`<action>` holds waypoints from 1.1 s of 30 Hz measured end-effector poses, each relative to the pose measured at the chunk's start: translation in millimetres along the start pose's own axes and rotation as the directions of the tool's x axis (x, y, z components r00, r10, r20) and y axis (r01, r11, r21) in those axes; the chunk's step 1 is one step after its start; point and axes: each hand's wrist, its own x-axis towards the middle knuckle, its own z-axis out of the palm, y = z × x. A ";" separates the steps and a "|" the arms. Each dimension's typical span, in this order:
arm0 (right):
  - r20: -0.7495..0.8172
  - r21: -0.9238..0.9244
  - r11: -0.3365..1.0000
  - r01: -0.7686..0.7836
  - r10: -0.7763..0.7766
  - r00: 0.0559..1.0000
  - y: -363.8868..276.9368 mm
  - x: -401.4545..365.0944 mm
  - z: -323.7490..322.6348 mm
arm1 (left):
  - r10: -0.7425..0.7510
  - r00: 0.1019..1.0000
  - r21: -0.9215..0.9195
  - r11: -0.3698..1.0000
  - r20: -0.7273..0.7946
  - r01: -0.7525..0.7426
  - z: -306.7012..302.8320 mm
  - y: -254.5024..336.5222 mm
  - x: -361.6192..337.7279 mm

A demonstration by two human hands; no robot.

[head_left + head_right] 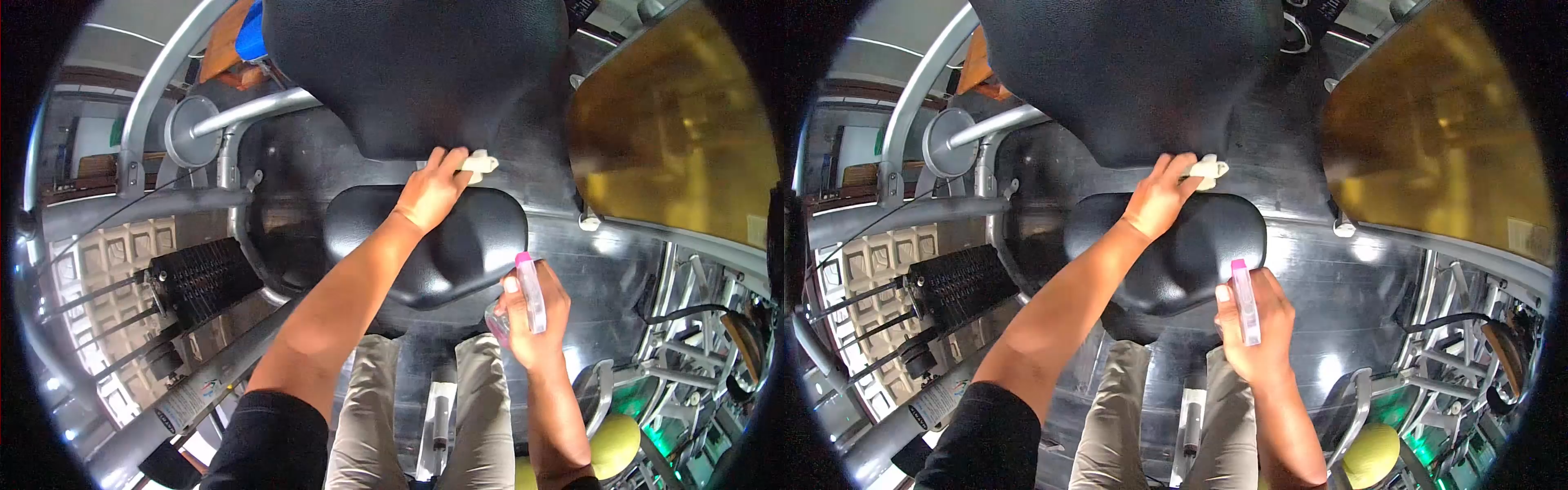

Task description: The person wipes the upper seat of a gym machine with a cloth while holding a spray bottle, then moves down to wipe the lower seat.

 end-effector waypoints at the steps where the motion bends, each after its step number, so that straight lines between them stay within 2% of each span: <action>1: 0.000 -0.019 1.000 0.021 -0.021 1.000 1.8 0.4 -3.5 | -0.008 0.995 -0.065 0.998 -0.099 0.002 -14.5 7.7 10.9; 3: -0.004 -0.053 0.998 0.047 -0.047 0.999 6.9 0.0 -7.4 | -0.011 0.957 -0.137 0.990 -0.290 -0.030 -59.1 15.9 46.1; 4: -0.009 -0.044 0.998 0.039 -0.039 0.999 2.8 0.4 -8.6 | -0.234 0.889 -0.402 0.913 -0.394 0.062 -88.3 22.1 68.4; 5: -0.011 -0.036 0.999 0.028 -0.029 1.000 -1.3 -0.3 -9.7 | -0.125 0.843 -0.183 0.983 -0.523 0.032 -125.4 17.5 85.3; 6: -0.007 -0.046 0.998 0.048 -0.048 0.999 -4.3 -0.3 -10.9 | -0.009 0.768 0.065 0.996 -0.640 0.065 -162.3 12.9 102.2; 7: -0.001 -0.022 1.000 0.012 -0.012 1.000 -9.6 -0.7 -10.7 | 0.104 0.672 0.275 0.949 -0.733 0.152 -199.2 8.2 118.9; 9: 0.012 0.026 0.998 -0.055 0.055 0.998 -20.0 -0.2 -9.7 | 0.160 0.481 0.264 0.951 -0.862 0.158 -241.4 -19.4 133.7; 11: -0.007 -0.024 0.999 0.036 -0.036 0.999 -12.0 0.1 -5.6 | -0.055 0.488 0.037 0.984 -0.871 0.177 -242.6 -30.4 130.7; 13: -0.008 -0.039 0.996 0.076 -0.076 0.997 -8.5 -0.7 -1.9 | -0.103 0.569 0.038 0.972 -0.816 0.231 -223.1 -22.1 113.4; 14: -0.003 -0.029 0.997 0.073 -0.073 0.997 -8.4 -1.3 0.3 | -0.017 0.614 0.090 0.986 -0.789 0.142 -205.3 -24.0 101.2; 15: 0.002 -0.020 0.998 0.066 -0.066 0.998 -7.3 -2.8 2.8 | -0.031 0.669 0.009 0.998 -0.742 0.056 -183.6 -21.8 86.0; 16: -0.006 -0.021 0.998 0.065 -0.065 0.998 -6.2 -4.4 5.8 | -0.042 0.731 -0.006 0.999 -0.681 0.052 -156.6 -25.4 68.9; 17: -0.010 -0.024 0.998 0.063 -0.064 0.998 -4.8 -4.4 9.1 | -0.317 0.738 -0.428 0.903 -0.595 0.043 -108.3 -30.0 50.2; 18: -0.010 -0.029 0.998 0.061 -0.061 0.998 -1.9 -6.5 11.2 | -0.070 0.823 0.008 0.996 -0.564 0.090 -101.3 -28.5 29.7; 19: 0.003 -0.043 0.997 0.064 -0.063 0.998 2.4 -9.2 12.1 | -0.116 0.858 -0.010 0.992 -0.501 0.128 -76.7 -36.5 7.3; 21: 0.022 -0.071 0.994 0.080 -0.079 0.997 9.3 -12.4 12.9 | -0.266 0.860 -0.145 0.964 -0.436 0.225 -45.3 -52.5 -29.9; 22: 0.027 -0.070 0.995 0.069 -0.067 0.997 11.5 -14.6 12.2 | -0.373 0.829 -0.219 0.926 -0.416 0.307 -42.3 -57.0 -42.2; 23: 0.033 -0.068 0.996 0.054 -0.052 0.998 13.2 -18.3 11.0 | -0.476 0.791 -0.288 0.876 -0.385 0.387 -41.1 -61.2 -55.5; 24: 0.035 -0.063 0.997 0.047 -0.045 0.998 14.6 -19.3 10.6 | -0.623 0.706 -0.362 0.778 -0.336 0.514 -40.0 -67.3 -63.4; 25: 0.028 -0.050 0.998 0.027 -0.026 0.999 15.1 -21.6 10.7 | -0.707 0.631 -0.387 0.705 -0.319 0.594 -51.3 -63.3 -61.6; 27: 0.008 -0.021 1.000 -0.005 0.005 1.000 15.2 -23.9 11.4 | -0.708 0.608 -0.381 0.706 -0.360 0.596 -85.8 -53.7 -46.1; 29: 0.000 -0.017 1.000 0.008 -0.008 1.000 15.6 -23.4 11.5 | -0.627 0.622 -0.322 0.777 -0.469 0.541 -126.5 -42.3 -18.4; 31: -0.002 0.002 1.000 0.016 -0.016 1.000 13.0 -22.6 15.2 | -0.318 0.635 -0.153 0.941 -0.704 0.302 -152.1 -59.0 10.6; 33: -0.001 0.032 0.999 0.021 -0.021 1.000 8.1 -20.6 18.5 | -0.384 0.586 -0.296 0.923 -0.713 0.245 -182.6 -47.0 45.1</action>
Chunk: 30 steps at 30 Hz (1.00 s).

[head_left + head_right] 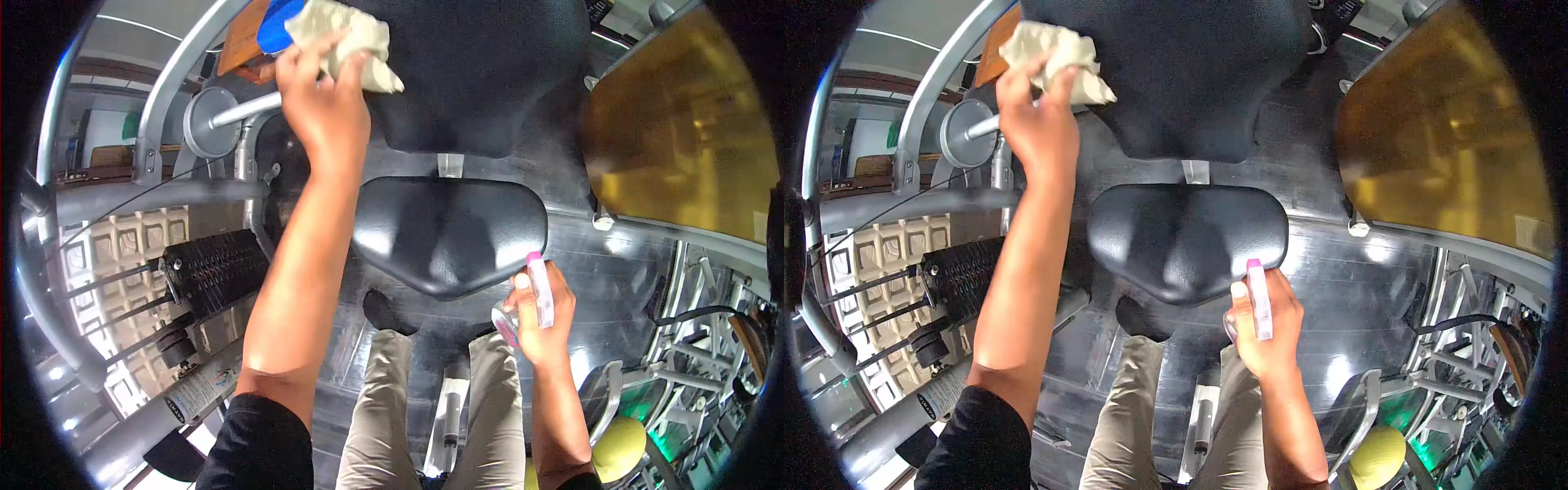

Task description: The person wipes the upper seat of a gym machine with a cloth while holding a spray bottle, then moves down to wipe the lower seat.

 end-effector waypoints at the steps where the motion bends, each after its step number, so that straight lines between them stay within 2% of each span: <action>1: 0.001 0.004 1.000 -0.001 0.001 1.000 1.2 0.6 2.0 | -0.049 0.999 -0.175 0.983 -0.005 0.047 5.2 1.5 7.5; 4: -0.003 0.028 1.000 -0.002 0.002 1.000 6.0 1.4 7.0 | 0.048 0.992 0.005 0.999 -0.116 -0.048 18.3 -25.7 -21.3; 5: -0.009 0.039 0.999 -0.003 0.003 1.000 5.3 1.1 8.4 | 0.050 0.995 -0.042 0.998 -0.090 -0.054 22.0 -29.7 -40.7; 6: -0.015 0.048 0.999 -0.004 0.004 1.000 5.6 1.1 8.7 | -0.114 0.993 -0.011 0.993 0.012 0.114 23.1 -36.3 -67.0; 7: -0.012 0.019 1.000 0.011 -0.011 1.000 5.8 0.8 7.5 | -0.191 0.979 0.055 0.981 0.071 0.188 25.5 -36.2 -93.4; 8: -0.007 -0.014 1.000 0.023 -0.023 1.000 5.8 0.9 5.6 | -0.163 0.974 0.054 0.986 0.158 0.156 28.0 -60.8 -122.1; 9: 0.000 -0.046 0.998 0.033 -0.033 0.999 7.9 -0.9 2.9 | -0.218 0.941 0.163 0.970 0.260 0.180 26.2 -76.9 -145.3; 12: -0.015 -0.044 0.999 0.003 -0.003 1.000 23.5 -8.6 -7.3 | -0.558 0.801 0.283 0.821 0.218 0.496 25.9 -113.7 -190.3; 14: -0.034 -0.034 0.998 -0.046 0.045 0.998 27.4 -11.9 -13.7 | -0.458 0.858 0.278 0.877 0.233 0.392 20.6 -94.0 -175.3; 16: -0.050 -0.054 0.998 -0.036 0.033 0.998 41.5 -15.0 -21.8 | -0.456 0.862 0.153 0.889 0.222 0.431 18.9 -75.8 -165.4; 18: -0.047 -0.054 0.997 -0.047 0.045 0.998 44.2 -15.9 -25.8 | -0.372 0.900 0.055 0.927 0.225 0.370 14.9 -37.8 -140.9; 19: -0.038 -0.059 0.998 -0.039 0.037 0.999 47.5 -16.6 -27.4 | -0.247 0.948 -0.043 0.964 0.201 0.261 18.5 -31.8 -129.3; 20: -0.028 -0.065 0.997 -0.033 0.031 0.999 49.5 -18.2 -28.6 | -0.185 0.965 -0.033 0.980 0.183 0.195 23.1 -16.4 -110.6; 21: -0.039 -0.029 0.998 -0.047 0.046 0.998 46.9 -18.1 -27.5 | -0.008 0.992 -0.110 0.994 0.123 0.021 28.8 -5.6 -92.0; 22: -0.046 0.006 0.998 -0.060 0.060 0.997 41.4 -15.8 -24.0 | 0.050 0.995 -0.087 0.995 0.090 -0.042 34.6 9.6 -76.3; 24: -0.043 0.036 0.997 -0.063 0.065 0.997 40.3 -14.1 -20.4 | 0.037 0.998 -0.258 0.966 0.058 -0.021 58.2 19.2 -61.0; 26: -0.021 0.030 0.999 -0.038 0.039 0.999 43.6 -10.6 -16.7 | 0.071 0.991 -0.167 0.985 0.110 -0.052 78.6 25.0 -72.3; 28: -0.055 0.041 0.999 -0.037 0.039 0.998 35.1 -8.1 -11.8 | 0.208 0.969 -0.072 0.977 0.134 -0.200 89.4 20.7 -96.8; 30: -0.040 0.013 0.999 -0.038 0.038 0.998 35.5 -7.9 -13.7 | 0.212 0.920 0.072 0.966 0.330 -0.248 88.5 9.6 -124.9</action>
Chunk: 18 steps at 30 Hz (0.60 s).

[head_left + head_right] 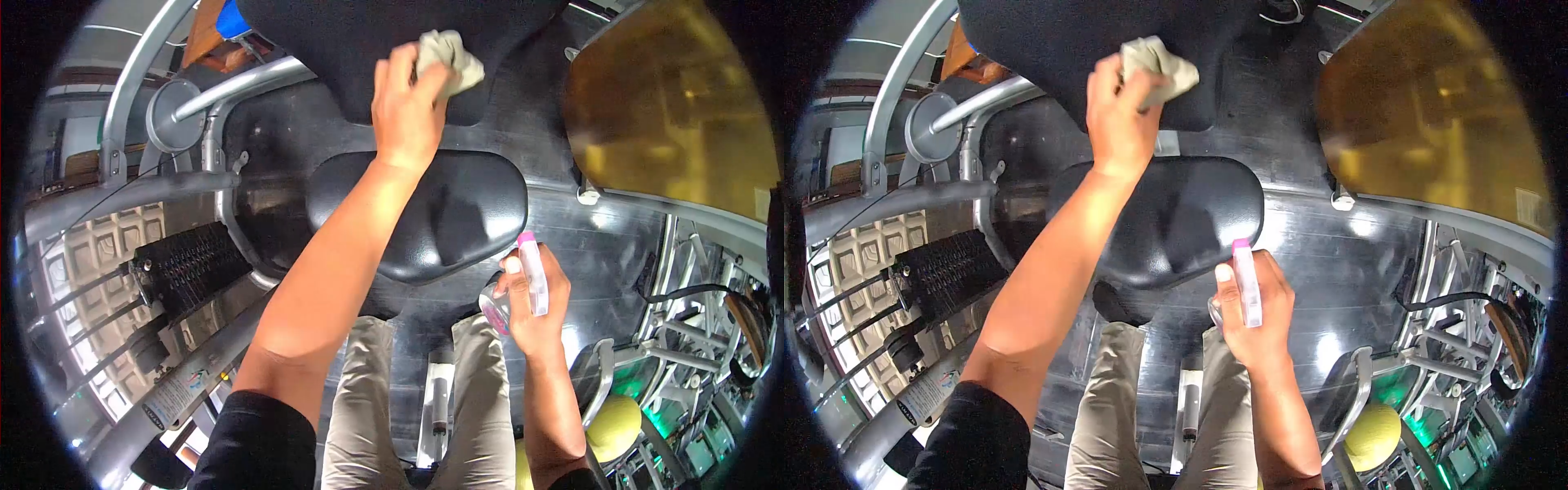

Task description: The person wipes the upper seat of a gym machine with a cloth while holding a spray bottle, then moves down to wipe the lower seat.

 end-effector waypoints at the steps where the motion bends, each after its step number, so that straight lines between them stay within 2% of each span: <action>1: 0.019 -0.080 0.996 0.049 -0.048 0.999 5.2 0.8 -4.1 | 0.015 0.996 -0.011 1.000 0.092 -0.014 2.4 -4.7 -16.0; 4: 0.019 -0.049 0.999 -0.004 0.005 1.000 5.3 -1.1 -10.8 | 0.025 0.950 -0.012 1.000 0.312 -0.022 12.5 -38.8 -70.7; 6: 0.035 -0.001 0.999 -0.038 0.038 0.999 10.3 -4.1 -18.9 | -0.076 0.933 -0.004 0.997 0.353 0.082 13.1 -61.1 -95.9; 7: 0.043 0.021 0.998 -0.053 0.052 0.998 12.1 -4.4 -22.6 | -0.138 0.927 -0.058 0.984 0.349 0.169 13.4 -60.1 -93.7; 10: -0.027 0.087 0.990 -0.108 0.110 0.994 10.7 -3.0 -26.3 | -0.071 0.979 -0.167 0.981 0.189 0.103 4.5 -26.4 -63.1; 12: -0.029 0.122 0.986 -0.115 0.120 0.992 10.4 -0.9 -27.6 | 0.062 0.998 -0.150 0.987 0.017 -0.058 0.8 -6.5 -21.7; 13: -0.027 0.138 0.983 -0.125 0.130 0.991 10.7 -1.2 -28.8 | 0.072 0.994 -0.125 0.989 -0.081 -0.082 -1.9 7.0 4.1; 14: -0.024 0.157 0.979 -0.134 0.139 0.990 10.7 -2.0 -29.0 | 0.016 0.992 -0.102 0.994 -0.122 -0.028 -13.2 25.2 30.0; 16: -0.045 0.200 0.970 -0.138 0.149 0.988 6.6 -1.9 -24.9 | -0.107 0.965 -0.327 0.945 -0.241 0.023 -23.6 60.8 67.9; 18: -0.046 0.228 0.963 -0.146 0.160 0.986 4.5 -1.4 -22.6 | -0.135 0.957 -0.270 0.961 -0.256 0.063 -6.6 57.8 62.7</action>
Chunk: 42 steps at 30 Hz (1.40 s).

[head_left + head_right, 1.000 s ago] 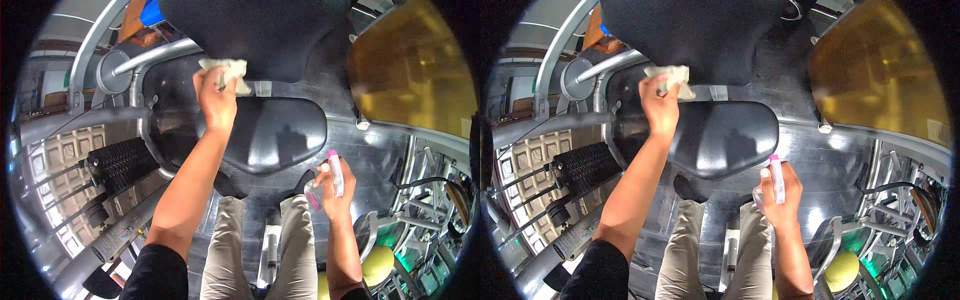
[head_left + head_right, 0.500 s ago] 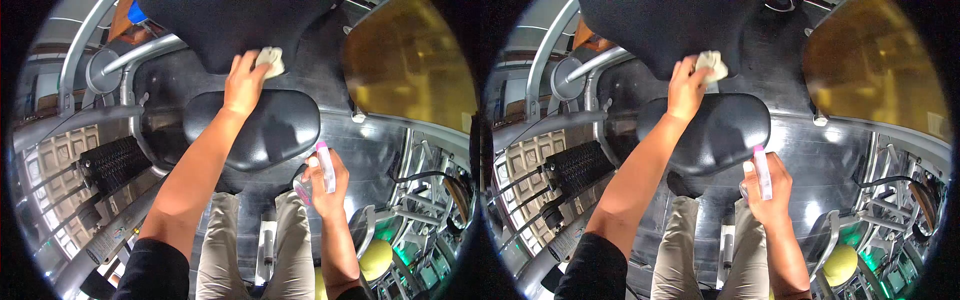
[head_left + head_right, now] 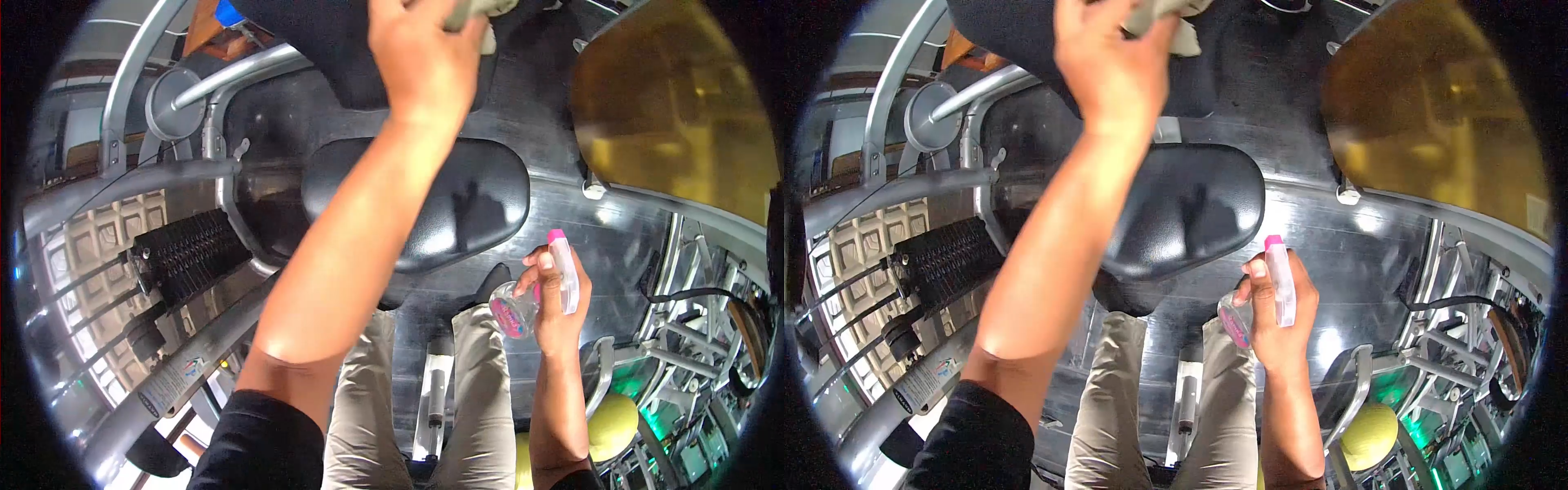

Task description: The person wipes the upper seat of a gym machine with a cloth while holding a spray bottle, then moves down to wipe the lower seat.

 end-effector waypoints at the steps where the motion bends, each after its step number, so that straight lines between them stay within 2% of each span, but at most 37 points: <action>1: 0.004 0.008 1.000 -0.007 0.007 1.000 -0.3 -0.9 0.3 | 0.058 0.998 0.035 0.998 0.001 -0.058 8.1 -17.1 -15.5; 2: 0.008 0.014 1.000 -0.014 0.014 1.000 -0.2 -0.3 -0.1 | 0.068 0.997 0.001 0.998 0.039 -0.069 8.0 -25.0 -33.6; 4: 0.085 -0.001 1.000 -0.008 0.008 0.996 0.5 2.2 -6.6 | 0.184 0.966 0.013 0.982 0.179 -0.190 17.5 -49.3 -76.4; 6: 0.141 -0.041 0.999 -0.003 0.008 0.990 1.0 5.1 -15.3 | 0.087 0.878 0.161 0.970 0.470 -0.183 5.8 -67.2 -122.7; 8: 0.174 -0.101 0.995 0.008 0.010 0.985 1.6 9.8 -22.2 | -0.173 0.918 0.179 0.977 0.357 0.114 -9.2 -74.2 -152.2; 10: 0.185 -0.089 0.996 -0.018 0.034 0.982 3.2 12.7 -25.8 | -0.399 0.892 0.187 0.913 0.215 0.363 -32.1 -67.2 -162.8; 12: 0.209 -0.098 0.993 -0.065 0.084 0.974 1.0 15.8 -26.5 | -0.444 0.895 0.198 0.881 0.033 0.430 -66.0 -45.5 -165.3; 14: 0.244 -0.120 0.992 -0.044 0.072 0.967 6.7 14.1 -22.3 | -0.559 0.829 0.025 0.829 -0.019 0.559 -103.7 -31.3 -189.5; 16: 0.253 -0.170 0.985 -0.001 0.045 0.966 10.0 11.4 -11.8 | -0.776 0.629 -0.143 0.618 0.041 0.773 -141.9 -12.0 -224.0; 18: 0.294 -0.189 0.981 0.035 0.022 0.956 13.0 6.5 -0.7 | -0.859 0.511 -0.153 0.500 0.038 0.852 -174.5 11.5 -254.9; 20: 0.324 -0.252 0.967 0.039 0.046 0.945 14.8 -2.5 13.1 | -0.887 0.460 -0.173 0.446 0.047 0.878 -207.6 24.2 -279.5; 22: 0.343 -0.221 0.975 -0.021 0.098 0.934 11.3 -12.7 34.7 | -0.888 0.460 -0.192 0.455 -0.021 0.870 -234.4 31.5 -294.3; 24: 0.348 -0.220 0.970 -0.101 0.175 0.921 5.9 -25.0 58.1 | -0.928 0.372 -0.263 0.360 -0.005 0.895 -262.1 40.6 -299.1; 26: 0.341 -0.288 0.956 0.053 0.050 0.939 15.8 -31.9 81.5 | -0.958 0.286 -0.267 0.268 0.028 0.926 -294.4 40.8 -309.9; 27: 0.335 -0.283 0.956 0.073 0.028 0.942 22.3 -36.5 93.6 | -0.954 0.300 -0.162 0.294 0.010 0.942 -308.7 39.5 -312.6; 29: 0.370 -0.272 0.954 0.129 -0.020 0.929 23.7 -42.0 113.0 | -0.949 0.313 -0.220 0.298 0.037 0.929 -329.2 30.5 -315.0; 30: 0.368 -0.264 0.937 0.228 -0.120 0.922 28.3 -43.3 122.4 | -0.948 0.312 -0.240 0.291 0.055 0.926 -341.4 26.0 -317.7; 32: 0.400 -0.247 0.921 0.300 -0.185 0.897 32.8 -46.2 131.8 | -0.949 0.309 -0.285 0.280 0.061 0.917 -351.2 16.7 -311.9; 35: 0.378 -0.319 0.906 0.278 -0.148 0.914 36.4 -50.3 127.3 | -0.942 0.335 -0.260 0.315 0.033 0.913 -359.3 1.9 -309.3; 36: 0.331 -0.354 0.920 0.167 -0.043 0.943 34.8 -52.8 122.2 | -0.938 0.346 -0.300 0.323 0.024 0.897 -353.8 1.5 -304.5; 39: 0.232 -0.217 0.976 -0.035 0.086 0.969 48.8 -54.8 97.7 | -0.916 0.400 -0.429 0.355 0.018 0.831 -327.3 4.8 -284.2; 42: 0.226 -0.237 0.972 -0.003 0.058 0.972 43.4 -53.5 77.4 | -0.914 0.401 -0.523 0.316 0.055 0.792 -300.5 1.4 -286.2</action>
